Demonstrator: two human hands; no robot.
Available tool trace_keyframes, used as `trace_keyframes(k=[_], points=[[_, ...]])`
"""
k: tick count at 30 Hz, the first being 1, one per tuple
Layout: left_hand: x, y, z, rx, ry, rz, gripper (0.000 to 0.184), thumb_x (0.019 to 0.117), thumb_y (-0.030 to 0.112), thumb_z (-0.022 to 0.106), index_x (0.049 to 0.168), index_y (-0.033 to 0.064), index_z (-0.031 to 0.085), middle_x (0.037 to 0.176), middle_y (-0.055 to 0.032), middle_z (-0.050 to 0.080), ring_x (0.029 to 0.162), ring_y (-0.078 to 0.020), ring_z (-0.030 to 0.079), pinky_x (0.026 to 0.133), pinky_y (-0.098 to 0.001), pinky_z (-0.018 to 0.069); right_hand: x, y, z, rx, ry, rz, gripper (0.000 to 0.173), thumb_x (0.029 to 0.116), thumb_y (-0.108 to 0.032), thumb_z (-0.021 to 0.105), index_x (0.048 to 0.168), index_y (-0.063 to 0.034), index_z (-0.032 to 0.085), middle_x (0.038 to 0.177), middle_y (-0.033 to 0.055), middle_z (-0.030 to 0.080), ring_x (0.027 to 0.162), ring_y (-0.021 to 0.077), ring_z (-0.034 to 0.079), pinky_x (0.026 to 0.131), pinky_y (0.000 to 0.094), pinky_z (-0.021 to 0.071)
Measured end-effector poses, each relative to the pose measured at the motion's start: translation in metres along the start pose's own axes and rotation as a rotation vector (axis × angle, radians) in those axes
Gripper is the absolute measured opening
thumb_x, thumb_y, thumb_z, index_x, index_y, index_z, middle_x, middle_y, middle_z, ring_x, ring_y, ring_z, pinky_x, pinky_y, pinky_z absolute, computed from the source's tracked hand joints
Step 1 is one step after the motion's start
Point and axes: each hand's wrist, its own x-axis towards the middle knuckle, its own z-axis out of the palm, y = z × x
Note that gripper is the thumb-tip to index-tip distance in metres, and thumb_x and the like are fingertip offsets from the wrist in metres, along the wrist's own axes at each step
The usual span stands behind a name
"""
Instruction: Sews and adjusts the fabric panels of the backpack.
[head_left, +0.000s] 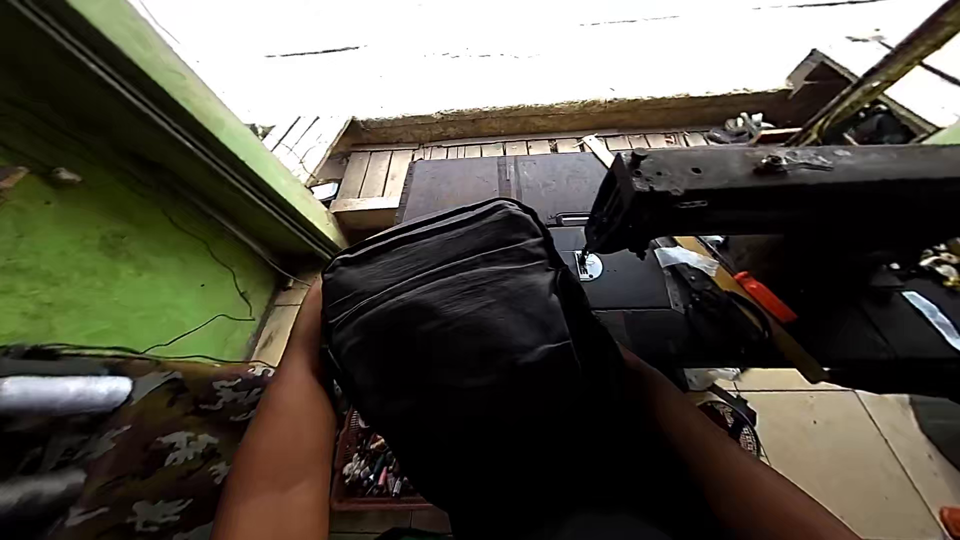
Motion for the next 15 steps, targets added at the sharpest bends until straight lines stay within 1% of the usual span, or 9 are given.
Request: trace_keyframes(k=[1,3,4,5,7,9,11,13,15], points=[[-0.001,0.004,-0.001,0.005,-0.023,-0.001,0.04,0.1141,0.016,0.025,0.138,-0.0063,0.049,0.129,-0.0178,0.058,0.112,-0.0118,0.056,0.1,-0.0272,0.0438,-0.007,0.0,0.003,0.046,0.041,-0.007,0.032,0.109,-0.021,0.033,0.102,-0.0169,0.065,0.085,-0.0045,0.072,0.079,0.0039,0.068,0.072,0.0256,0.0592],[0.014,0.001,-0.005,0.035,-0.133,0.085,0.03,0.1113,0.018,0.032,0.118,0.0071,0.058,0.096,0.0004,0.062,0.083,0.0003,0.058,0.076,-0.0193,0.0509,-0.019,0.0,0.001,-0.027,0.033,-0.043,0.035,0.1101,-0.02,0.03,0.108,-0.0123,0.065,0.092,-0.0027,0.073,0.086,0.0051,0.069,0.08,0.027,0.0594],[0.029,0.002,-0.008,0.095,-0.189,0.135,0.029,0.1103,0.02,0.033,0.111,0.0079,0.06,0.09,0.0015,0.061,0.077,-0.0007,0.058,0.071,-0.0213,0.0516,-0.025,-0.001,0.0,-0.183,0.048,-0.07,0.038,0.112,-0.02,0.028,0.112,-0.0086,0.064,0.095,-0.0022,0.071,0.09,0.0044,0.068,0.084,0.0265,0.0577],[0.048,0.005,-0.013,0.191,-0.221,0.171,0.039,0.1118,0.029,0.032,0.114,0.005,0.062,0.095,-0.0042,0.065,0.085,-0.0078,0.062,0.078,-0.0301,0.0541,-0.031,-0.004,-0.003,-0.425,0.09,-0.11,0.039,0.1131,-0.021,0.029,0.113,-0.0055,0.065,0.095,-0.0015,0.069,0.091,0.0032,0.066,0.086,0.0257,0.056],[0.08,0.019,-0.02,0.349,-0.199,0.233,0.065,0.1114,0.049,0.029,0.126,-0.0051,0.063,0.118,-0.0268,0.066,0.111,-0.0369,0.062,0.098,-0.0607,0.0454,-0.041,-0.007,-0.008,-0.87,0.267,-0.245,0.041,0.1122,-0.027,0.037,0.105,-0.0008,0.069,0.084,0.0066,0.065,0.081,0.0135,0.062,0.077,0.0363,0.0496],[0.077,0.049,-0.015,0.542,-0.099,0.48,0.064,0.1108,0.05,0.035,0.125,-0.006,0.064,0.122,-0.0343,0.064,0.118,-0.0524,0.06,0.1,-0.0738,0.0407,-0.043,-0.004,-0.014,-1.083,0.481,-0.454,0.04,0.1091,-0.032,0.045,0.104,-0.004,0.073,0.078,0.0068,0.068,0.071,0.0157,0.065,0.07,0.0368,0.0535],[0.048,0.088,0.009,0.629,-0.095,0.827,0.049,0.1092,0.038,0.049,0.126,-0.0058,0.065,0.126,-0.0326,0.064,0.12,-0.0508,0.061,0.102,-0.0693,0.0435,-0.03,-0.001,-0.022,-1.12,0.61,-0.663,0.034,0.1042,-0.03,0.055,0.113,-0.0023,0.073,0.089,0.0112,0.072,0.076,0.0193,0.069,0.073,0.0376,0.0576],[0.018,0.113,0.051,0.606,-0.235,1.133,0.043,0.1043,0.032,0.058,0.126,-0.0037,0.066,0.134,-0.0262,0.063,0.126,-0.0421,0.06,0.105,-0.0598,0.0459,-0.014,-0.005,-0.026,-1.044,0.536,-0.701,0.04,0.103,-0.028,0.061,0.131,0.0002,0.065,0.115,0.0178,0.07,0.096,0.026,0.071,0.086,0.0437,0.059],[-0.006,0.126,0.1,0.587,-0.417,1.369,0.041,0.1016,0.033,0.062,0.126,0.0016,0.069,0.137,-0.0207,0.063,0.13,-0.0371,0.058,0.109,-0.0555,0.0451,0.0,-0.016,-0.021,-0.937,0.443,-0.716,0.046,0.1016,-0.027,0.063,0.14,-0.0012,0.059,0.127,0.0177,0.068,0.107,0.0265,0.07,0.093,0.045,0.0572]])
